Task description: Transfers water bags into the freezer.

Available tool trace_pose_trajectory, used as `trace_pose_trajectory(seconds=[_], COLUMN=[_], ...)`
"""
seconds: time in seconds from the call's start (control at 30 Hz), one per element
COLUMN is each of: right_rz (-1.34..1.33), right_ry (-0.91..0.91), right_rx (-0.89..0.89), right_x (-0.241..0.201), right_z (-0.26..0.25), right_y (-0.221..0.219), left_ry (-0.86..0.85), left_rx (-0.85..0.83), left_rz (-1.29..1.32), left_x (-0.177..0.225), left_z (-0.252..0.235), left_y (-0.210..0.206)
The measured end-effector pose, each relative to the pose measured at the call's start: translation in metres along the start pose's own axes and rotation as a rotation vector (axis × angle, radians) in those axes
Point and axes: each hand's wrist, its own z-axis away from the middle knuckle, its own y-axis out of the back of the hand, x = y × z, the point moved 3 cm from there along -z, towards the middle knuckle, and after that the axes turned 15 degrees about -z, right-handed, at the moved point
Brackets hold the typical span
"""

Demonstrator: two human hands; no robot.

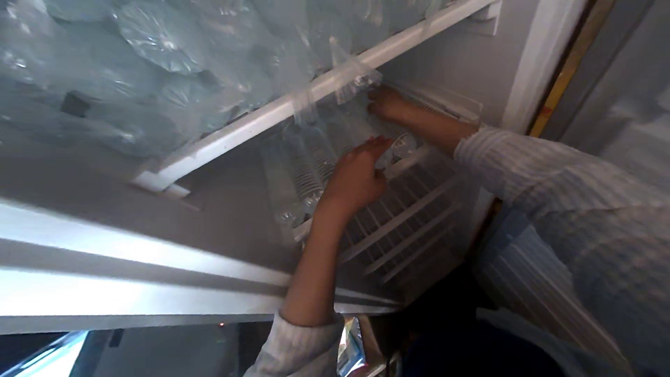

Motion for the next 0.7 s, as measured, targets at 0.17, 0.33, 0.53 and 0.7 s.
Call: trace_pose_trajectory(seconds=[0.17,0.33,0.53,0.7], right_rz=[-0.023,-0.007,-0.026,0.053], right_ry=[-0.013,-0.009,-0.016,0.001], right_rx=[-0.009,-0.016,0.025,0.018], right_x=[0.003,0.002,-0.002,-0.009], right_z=[0.000,0.003,0.008,0.004], right_y=[0.003,0.008,0.006,0.002], left_ry=[-0.017,-0.086,-0.201,-0.111], left_rx=[0.011,0.128,0.370,0.297], left_rz=[0.053,-0.116,-0.145,-0.049], left_x=[-0.004,0.004,0.004,0.007], left_z=[0.001,-0.003,0.003,0.001], left_y=[0.008,-0.007,-0.023,-0.020])
